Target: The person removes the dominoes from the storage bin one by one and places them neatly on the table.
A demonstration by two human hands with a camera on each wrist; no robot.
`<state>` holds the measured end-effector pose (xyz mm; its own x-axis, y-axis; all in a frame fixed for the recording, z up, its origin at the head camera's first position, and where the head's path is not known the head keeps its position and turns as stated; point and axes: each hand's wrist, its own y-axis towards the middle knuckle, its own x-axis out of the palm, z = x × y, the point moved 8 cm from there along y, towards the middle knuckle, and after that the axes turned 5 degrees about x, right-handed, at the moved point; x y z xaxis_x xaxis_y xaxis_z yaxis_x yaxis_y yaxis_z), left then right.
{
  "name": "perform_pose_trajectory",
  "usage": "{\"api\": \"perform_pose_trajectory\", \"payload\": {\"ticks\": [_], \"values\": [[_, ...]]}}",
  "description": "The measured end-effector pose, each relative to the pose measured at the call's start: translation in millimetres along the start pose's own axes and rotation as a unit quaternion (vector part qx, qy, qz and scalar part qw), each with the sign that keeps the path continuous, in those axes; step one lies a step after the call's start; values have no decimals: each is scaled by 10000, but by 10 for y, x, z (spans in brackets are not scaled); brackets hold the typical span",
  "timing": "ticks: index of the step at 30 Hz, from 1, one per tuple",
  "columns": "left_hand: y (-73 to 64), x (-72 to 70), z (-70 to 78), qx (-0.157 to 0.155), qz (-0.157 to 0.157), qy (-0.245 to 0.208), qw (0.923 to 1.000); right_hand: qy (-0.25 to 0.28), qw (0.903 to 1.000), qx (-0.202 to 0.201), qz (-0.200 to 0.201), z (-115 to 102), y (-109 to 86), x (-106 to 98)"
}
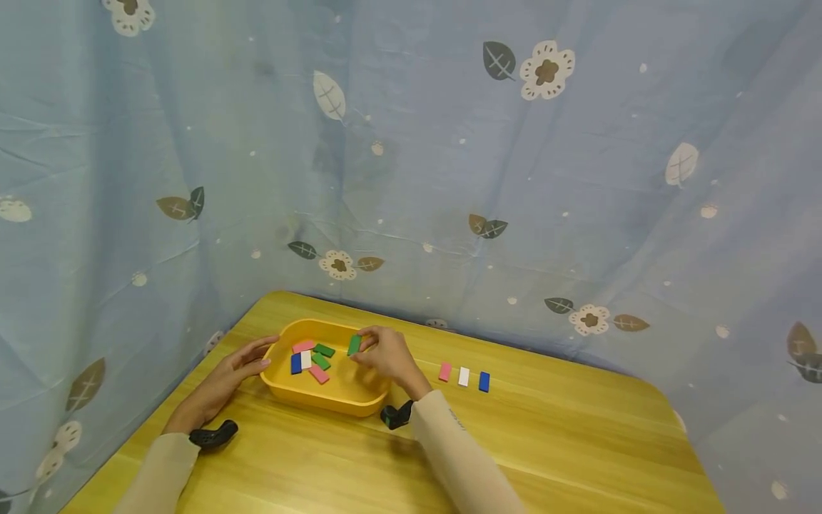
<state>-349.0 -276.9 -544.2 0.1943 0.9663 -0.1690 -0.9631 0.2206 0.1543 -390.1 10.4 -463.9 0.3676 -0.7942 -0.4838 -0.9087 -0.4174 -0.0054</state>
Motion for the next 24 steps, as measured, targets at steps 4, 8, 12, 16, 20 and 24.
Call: {"api": "perform_pose_trajectory", "payload": {"ticks": [4, 8, 12, 16, 20, 24], "values": [[-16, 0, 4, -52, 50, 63, 10000, -38, 10000, -51, 24, 9, -90, -124], [-17, 4, 15, -76, 63, 45, 9999, -29, 9999, -104, 88, 34, -187, -281], [-16, -5, 26, -45, 90, 0, 9999, -122, 9996, -117, 228, 79, -269, -449], [-20, -3, 9, -76, 79, -24, 9999, -259, 9991, -19, 334, 164, -358, -591], [-22, -7, -15, -94, 95, -20, 9999, -386, 9981, 35, 479, 237, -459, -737], [-9, -10, -22, -44, 60, 4, 10000, -480, 9971, 30, 581, 300, -565, -884]]}}
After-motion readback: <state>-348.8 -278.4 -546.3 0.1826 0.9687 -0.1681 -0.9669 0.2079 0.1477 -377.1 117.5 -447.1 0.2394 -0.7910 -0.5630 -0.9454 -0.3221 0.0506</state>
